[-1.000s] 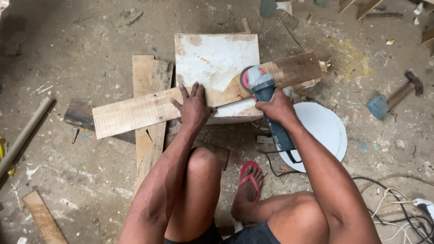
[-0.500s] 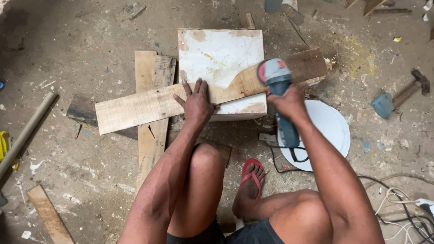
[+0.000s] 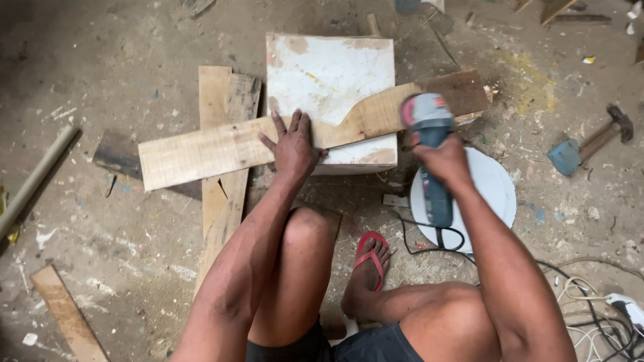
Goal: The person uses an angle grinder with a sanding disc to sand the surface of a wooden plank resting on a low white stool. They hold the plank with one hand and move the grinder back and forth along its length, then flip the plank to sand the other side. Later, they sand a thin wooden dowel in the same manner.
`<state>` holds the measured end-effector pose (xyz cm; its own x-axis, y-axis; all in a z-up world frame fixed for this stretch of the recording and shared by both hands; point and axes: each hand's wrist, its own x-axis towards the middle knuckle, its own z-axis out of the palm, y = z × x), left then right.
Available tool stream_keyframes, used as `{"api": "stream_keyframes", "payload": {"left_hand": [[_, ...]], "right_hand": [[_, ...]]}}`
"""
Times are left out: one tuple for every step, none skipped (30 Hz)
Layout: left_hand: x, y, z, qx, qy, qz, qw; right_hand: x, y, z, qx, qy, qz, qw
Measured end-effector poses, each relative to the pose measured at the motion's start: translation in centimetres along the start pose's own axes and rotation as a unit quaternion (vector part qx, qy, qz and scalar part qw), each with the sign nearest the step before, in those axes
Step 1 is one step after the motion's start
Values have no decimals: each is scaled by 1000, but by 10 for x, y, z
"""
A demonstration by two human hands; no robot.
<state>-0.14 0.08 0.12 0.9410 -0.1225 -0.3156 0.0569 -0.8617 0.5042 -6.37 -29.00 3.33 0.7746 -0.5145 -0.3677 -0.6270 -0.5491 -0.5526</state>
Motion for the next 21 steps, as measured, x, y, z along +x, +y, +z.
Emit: {"api": "stream_keyframes", "payload": {"left_hand": [[-3,-5,2,-2,-1,-5,1000],[0,-5,3,7,-7,-8,1000],[2,-3,4,16,-13,-10,1000],[1,-3,3,16,-15,-10,1000],[-1,-3,2,14,-9,-6,1000],[0,-2,0,12,-2,-1,1000],[0,-3,2,13,-3,1,1000],[0,-4,3,13,-5,-2,1000],[0,-5,3,13,-7,-4,1000],[-2,-5,2,14,-10,-3,1000],[-4,-4,1,12,-6,-2,1000],[-3,-3,-2,10,0,1,1000],[-4,-1,-1,10,0,3,1000],[-5,-1,-2,11,-2,2,1000],[-5,-2,-4,12,-5,1,1000],[-6,-3,-3,13,-8,-1,1000],[-5,-4,-3,12,-9,-3,1000],[-2,-3,-3,8,-8,-3,1000],[-1,-2,-2,8,-10,-2,1000],[-1,-2,-1,8,-6,-1,1000],[-3,-2,-1,8,-2,1,1000]], "right_hand": [[4,10,-1,-4,-4,-1,1000],[10,18,-6,-7,24,18,1000],[17,28,-13,-10,53,37,998],[14,24,-11,-11,53,39,998],[10,21,-9,-4,37,35,999],[8,17,-6,5,22,31,999],[-11,-2,-7,6,23,32,999],[-28,-21,-7,-17,-11,23,1000],[-46,-41,-8,-40,-45,14,998],[-47,-40,1,-40,-45,17,998],[-47,-39,9,-59,-73,5,996],[-45,-40,16,-79,-99,-10,992],[-48,-40,16,-78,-97,-9,992],[-50,-41,17,-86,-110,-14,990],[-52,-42,19,-94,-122,-19,988],[-56,-46,15,-94,-125,-17,987],[-60,-50,11,-87,-112,-15,990],[-62,-55,6,-81,-96,-14,992],[-51,-41,3,-81,-95,-13,992],[-40,-27,1,-67,-70,1,995],[-30,-14,-1,-53,-44,15,998]]}}
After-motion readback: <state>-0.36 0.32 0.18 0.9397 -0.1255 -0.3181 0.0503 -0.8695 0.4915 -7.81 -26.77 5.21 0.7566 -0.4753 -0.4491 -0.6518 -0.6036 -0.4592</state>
